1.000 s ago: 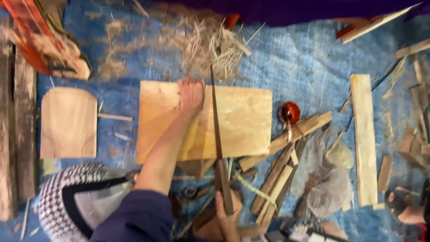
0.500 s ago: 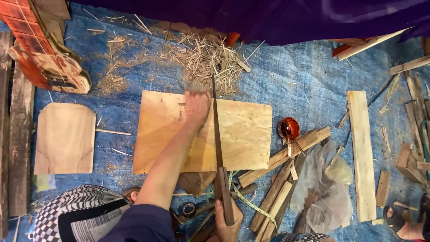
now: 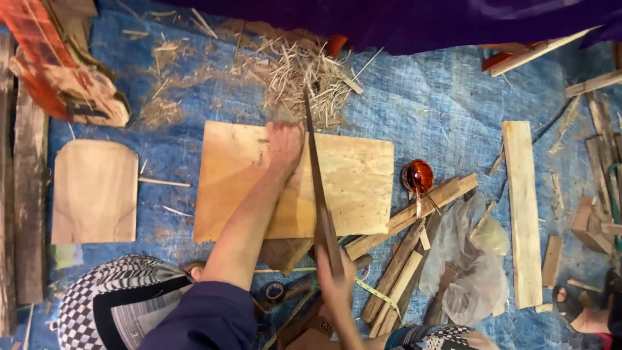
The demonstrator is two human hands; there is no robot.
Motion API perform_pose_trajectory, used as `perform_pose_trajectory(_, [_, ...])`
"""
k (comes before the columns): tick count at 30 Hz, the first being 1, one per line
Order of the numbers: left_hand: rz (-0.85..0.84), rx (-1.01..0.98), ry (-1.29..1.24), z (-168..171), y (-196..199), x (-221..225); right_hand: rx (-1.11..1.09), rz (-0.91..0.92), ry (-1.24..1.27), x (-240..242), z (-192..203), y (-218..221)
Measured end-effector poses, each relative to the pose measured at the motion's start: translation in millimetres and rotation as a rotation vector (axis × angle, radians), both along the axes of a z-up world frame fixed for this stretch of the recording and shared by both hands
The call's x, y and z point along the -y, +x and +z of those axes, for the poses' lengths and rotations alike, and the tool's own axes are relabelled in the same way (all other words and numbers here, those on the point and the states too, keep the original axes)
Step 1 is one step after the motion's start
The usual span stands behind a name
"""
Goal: A person is using a hand saw to cut a wooden plank while sitting on the floor in a workshop.
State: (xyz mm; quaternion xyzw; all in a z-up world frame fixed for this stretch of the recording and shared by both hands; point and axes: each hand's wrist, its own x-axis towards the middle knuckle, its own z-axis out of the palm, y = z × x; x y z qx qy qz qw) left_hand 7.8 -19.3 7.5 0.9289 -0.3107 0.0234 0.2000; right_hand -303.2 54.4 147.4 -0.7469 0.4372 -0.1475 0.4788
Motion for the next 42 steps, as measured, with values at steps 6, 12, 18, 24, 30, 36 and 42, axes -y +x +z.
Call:
perform_pose_trajectory(6, [-0.03, -0.238, 0.028, 21.7, 5.5, -1.9, 0.196, 0.097, -0.15, -5.6, -24.2, 18.6])
perform_pose_trajectory(12, [-0.013, -0.206, -0.018, 12.3, 0.4, -2.9, -0.351, -0.084, -0.163, -36.7, 13.9, -18.3])
perform_pose_trajectory(18, [0.021, -0.051, 0.066, -43.5, 23.9, 18.8, 0.097, -0.034, 0.019, 1.6, 10.6, -11.9])
perform_pose_trajectory(24, [-0.027, 0.283, -0.026, -57.0, 16.7, 6.6, 0.134, 0.016, -0.1, -33.6, -19.1, -29.4])
perform_pose_trajectory(30, [0.275, 0.085, -0.417, 33.5, -55.9, -64.0, 0.208, -0.015, 0.042, -19.4, -22.3, -37.2])
perform_pose_trajectory(36, [0.765, -0.306, -0.79, -51.9, -199.6, -184.2, 0.199, -0.013, 0.058, -26.2, -26.1, -29.2])
perform_pose_trajectory(42, [0.992, -1.019, -0.903, -86.8, -285.8, -169.7, 0.232, -0.008, -0.021, -31.5, -37.0, -27.2])
